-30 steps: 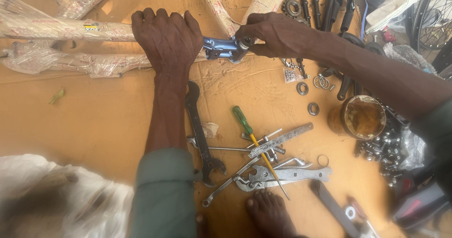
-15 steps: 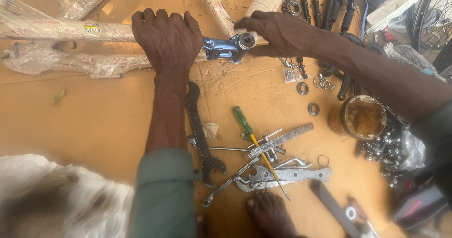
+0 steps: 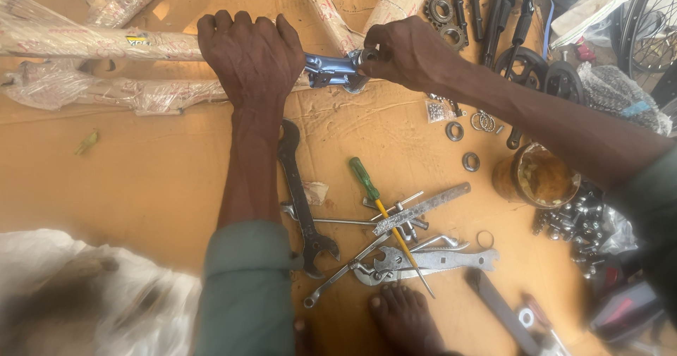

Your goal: The person assembles a bicycle bottom bracket by applying grease to a bearing cup, inserting ball bearings, and screwing the cup into the bicycle frame. They use a wrench to tighten the cup and handle small parts like bearings and grease.

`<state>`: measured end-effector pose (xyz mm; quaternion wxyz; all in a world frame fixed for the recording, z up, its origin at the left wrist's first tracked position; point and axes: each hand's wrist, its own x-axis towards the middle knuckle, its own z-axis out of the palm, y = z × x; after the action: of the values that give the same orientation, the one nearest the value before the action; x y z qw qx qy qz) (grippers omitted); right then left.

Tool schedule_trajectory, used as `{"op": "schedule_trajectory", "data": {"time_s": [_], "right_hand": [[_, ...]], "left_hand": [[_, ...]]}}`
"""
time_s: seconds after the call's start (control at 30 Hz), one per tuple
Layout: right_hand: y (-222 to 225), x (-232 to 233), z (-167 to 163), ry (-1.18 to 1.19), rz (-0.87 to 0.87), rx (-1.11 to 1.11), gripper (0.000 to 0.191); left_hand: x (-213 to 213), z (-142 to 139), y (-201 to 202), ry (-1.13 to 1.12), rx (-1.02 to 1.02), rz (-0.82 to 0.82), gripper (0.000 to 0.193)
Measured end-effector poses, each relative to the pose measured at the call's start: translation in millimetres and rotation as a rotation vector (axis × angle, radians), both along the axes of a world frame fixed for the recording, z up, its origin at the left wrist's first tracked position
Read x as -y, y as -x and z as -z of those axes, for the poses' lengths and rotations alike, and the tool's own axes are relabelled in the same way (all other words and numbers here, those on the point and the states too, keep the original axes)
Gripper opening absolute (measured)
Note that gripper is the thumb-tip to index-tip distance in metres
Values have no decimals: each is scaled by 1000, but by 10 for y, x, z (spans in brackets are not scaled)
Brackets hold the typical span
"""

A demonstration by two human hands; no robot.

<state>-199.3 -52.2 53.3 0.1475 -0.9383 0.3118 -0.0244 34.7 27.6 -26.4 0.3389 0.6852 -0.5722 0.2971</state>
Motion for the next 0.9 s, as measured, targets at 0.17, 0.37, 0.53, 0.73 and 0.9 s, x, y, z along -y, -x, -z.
{"op": "schedule_trajectory", "data": {"time_s": [0.17, 0.37, 0.53, 0.73, 0.9], "right_hand": [[-38, -3, -81, -5, -14, -83, 32], [-12, 6, -153, 5, -209, -53, 33], [8, 58, -118, 1, -276, -66, 32], [0, 63, -110, 72, -424, -32, 46], [-1, 74, -218, -56, -274, -80, 41]], "left_hand": [[6, 3, 5, -2, 5, 14, 44], [-1, -1, -3, -6, 12, -3, 45], [11, 0, -4, 2, 11, 2, 44], [4, -7, -8, 4, 22, 6, 41], [-7, -22, -6, 11, 17, 7, 41]]}}
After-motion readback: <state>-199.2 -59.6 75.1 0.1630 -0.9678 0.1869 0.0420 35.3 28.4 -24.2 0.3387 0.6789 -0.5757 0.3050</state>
